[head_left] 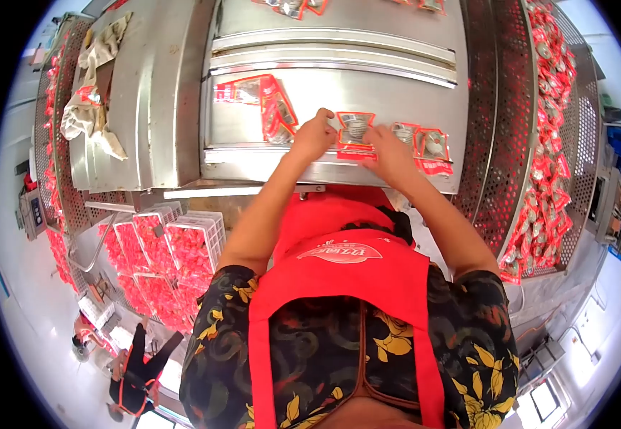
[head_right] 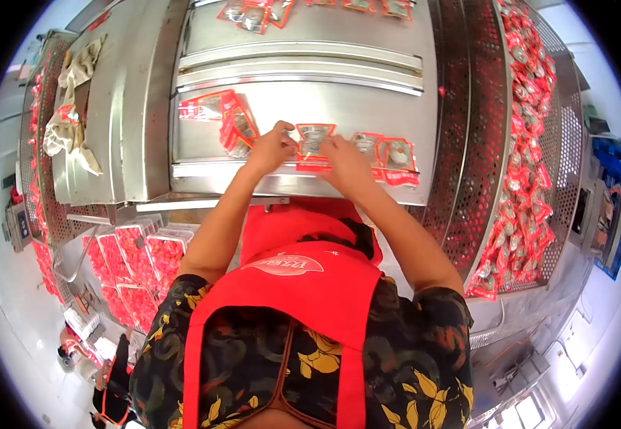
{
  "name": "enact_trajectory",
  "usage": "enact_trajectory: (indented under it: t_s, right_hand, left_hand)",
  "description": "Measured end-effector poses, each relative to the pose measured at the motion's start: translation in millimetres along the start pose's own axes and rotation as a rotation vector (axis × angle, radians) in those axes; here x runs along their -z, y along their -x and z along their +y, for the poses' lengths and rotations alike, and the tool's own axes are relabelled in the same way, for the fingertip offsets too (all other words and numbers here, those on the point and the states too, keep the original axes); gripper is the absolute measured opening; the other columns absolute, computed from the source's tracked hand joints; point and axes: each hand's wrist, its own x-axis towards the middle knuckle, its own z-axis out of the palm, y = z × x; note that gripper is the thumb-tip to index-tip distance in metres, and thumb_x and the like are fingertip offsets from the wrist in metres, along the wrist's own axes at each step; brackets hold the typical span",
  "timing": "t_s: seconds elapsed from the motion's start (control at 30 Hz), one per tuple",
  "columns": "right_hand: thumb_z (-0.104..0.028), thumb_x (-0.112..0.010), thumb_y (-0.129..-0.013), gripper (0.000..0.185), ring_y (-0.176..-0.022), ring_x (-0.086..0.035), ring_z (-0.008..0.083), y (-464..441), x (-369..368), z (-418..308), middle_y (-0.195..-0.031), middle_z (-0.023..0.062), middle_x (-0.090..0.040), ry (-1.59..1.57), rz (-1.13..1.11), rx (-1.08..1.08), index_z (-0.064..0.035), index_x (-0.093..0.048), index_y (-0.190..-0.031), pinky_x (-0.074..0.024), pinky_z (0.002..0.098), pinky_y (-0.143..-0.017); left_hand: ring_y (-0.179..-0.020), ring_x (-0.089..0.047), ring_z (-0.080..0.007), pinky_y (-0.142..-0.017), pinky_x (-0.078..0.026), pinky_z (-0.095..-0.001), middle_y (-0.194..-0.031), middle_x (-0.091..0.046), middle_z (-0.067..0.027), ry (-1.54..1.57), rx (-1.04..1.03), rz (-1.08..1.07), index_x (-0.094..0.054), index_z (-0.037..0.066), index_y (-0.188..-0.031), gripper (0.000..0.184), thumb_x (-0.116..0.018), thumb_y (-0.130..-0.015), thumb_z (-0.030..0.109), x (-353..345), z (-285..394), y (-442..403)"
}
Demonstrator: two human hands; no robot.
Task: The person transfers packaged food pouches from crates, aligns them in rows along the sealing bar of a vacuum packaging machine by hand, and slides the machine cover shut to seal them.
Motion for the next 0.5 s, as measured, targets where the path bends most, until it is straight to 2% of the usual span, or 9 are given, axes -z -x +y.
enact_trajectory:
  t_s: [0.07, 0.17, 0.23, 0.27, 0.3, 0.37, 0.43, 0.47, 0.5]
  right_hand:
    - [-0.012, -0.072, -0.075, 0.023, -0.095, -0.059, 0.0304, 5, -14, 4, -0.090, 0.0084, -0.058, 0.092, -0.088, 0.151, -0.0055, -0.059, -0.093, -0.0501, 0.0421, -0.076]
    - [-0.017, -0.066, -0.078, 0.011, -0.095, -0.060, 0.0295, 6, -29, 19, -0.092, 0.0083, -0.059, 0.139, -0.087, 0.166, -0.0081, -0.063, -0.084, -0.0512, 0.0446, -0.070]
    - [-0.017, -0.065, -0.079, 0.010, -0.092, -0.061, 0.0295, 9, -18, 11, -0.091, 0.0083, -0.061, 0.159, -0.177, 0.108, -0.0074, -0.065, -0.083, -0.0515, 0.0421, -0.069]
    - [-0.018, -0.065, -0.080, 0.011, -0.088, -0.062, 0.0296, 8, -14, 6, -0.089, 0.0083, -0.063, 0.182, -0.265, 0.049, -0.0067, -0.066, -0.081, -0.0517, 0.0395, -0.068]
    - [-0.018, -0.065, -0.080, 0.011, -0.088, -0.062, 0.0296, 4, -15, 2, -0.089, 0.0083, -0.063, 0.183, -0.266, 0.049, -0.0067, -0.066, -0.081, -0.0517, 0.0395, -0.068]
    - [-0.018, -0.062, -0.085, 0.015, -0.071, -0.065, 0.0243, -8, -19, -9, -0.083, 0.0080, -0.068, -0.254, -0.290, -0.127, -0.0040, -0.068, -0.086, -0.0507, 0.0342, -0.059]
    - [-0.021, -0.061, -0.088, 0.020, -0.064, -0.063, 0.0209, -28, -28, -26, -0.079, 0.0086, -0.068, -0.451, -0.350, -0.269, -0.0026, -0.068, -0.090, -0.0488, 0.0328, -0.054]
    - [-0.024, -0.060, -0.091, 0.024, -0.058, -0.062, 0.0175, -39, -33, -34, -0.076, 0.0092, -0.069, -0.652, -0.410, -0.413, -0.0013, -0.068, -0.093, -0.0469, 0.0313, -0.049]
    - [-0.024, -0.060, -0.091, 0.024, -0.058, -0.062, 0.0175, -48, -38, -39, -0.076, 0.0092, -0.069, -0.650, -0.406, -0.412, -0.0013, -0.068, -0.093, -0.0469, 0.0313, -0.049]
  left_hand:
    - [-0.082, -0.068, -0.0272, -0.072, -0.053, -0.0349, -0.090, -0.071, -0.0105, -0.109, -0.097, 0.168, -0.054, 0.009, -0.118, 0.040, -0.072, -0.083, 0.021, -2, 5, 20]
    - [-0.071, -0.064, -0.0205, -0.066, -0.050, -0.0312, -0.079, -0.067, -0.0069, -0.018, -0.127, 0.332, -0.055, 0.007, -0.115, 0.039, -0.073, -0.084, 0.021, 22, 20, 60]
    - [-0.062, -0.057, -0.0166, -0.059, -0.046, -0.0319, -0.068, -0.059, -0.0032, 0.183, 0.017, 0.709, -0.055, 0.005, -0.110, 0.040, -0.076, -0.081, 0.024, 40, 11, 78]
    - [-0.056, -0.049, -0.0107, -0.054, -0.043, -0.0289, -0.062, -0.050, 0.0002, 0.220, -0.031, 0.838, -0.054, 0.006, -0.114, 0.045, -0.078, -0.080, 0.021, 48, 3, 79]
    - [-0.057, -0.050, -0.0115, -0.055, -0.044, -0.0289, -0.062, -0.052, -0.0005, 0.173, -0.021, 0.830, -0.056, 0.005, -0.114, 0.043, -0.078, -0.080, 0.021, 60, 4, 80]
    - [-0.057, -0.052, -0.0122, -0.055, -0.044, -0.0289, -0.063, -0.054, -0.0013, 0.130, -0.014, 0.824, -0.058, 0.005, -0.114, 0.042, -0.078, -0.080, 0.021, 78, -6, 76]
    - [-0.062, -0.056, -0.0114, -0.058, -0.046, -0.0272, -0.069, -0.059, -0.0045, 0.060, -0.012, 0.408, -0.063, 0.002, -0.109, 0.032, -0.074, -0.084, 0.019, 79, -39, 62]
    - [-0.062, -0.056, -0.0114, -0.058, -0.046, -0.0272, -0.069, -0.059, -0.0045, 0.063, -0.015, 0.411, -0.063, 0.002, -0.109, 0.032, -0.074, -0.084, 0.019, 74, -50, 58]
    - [-0.065, -0.058, -0.0114, -0.059, -0.046, -0.0266, -0.072, -0.062, -0.0058, 0.258, -0.070, 0.380, -0.065, 0.000, -0.106, 0.026, -0.071, -0.086, 0.017, 67, -55, 52]
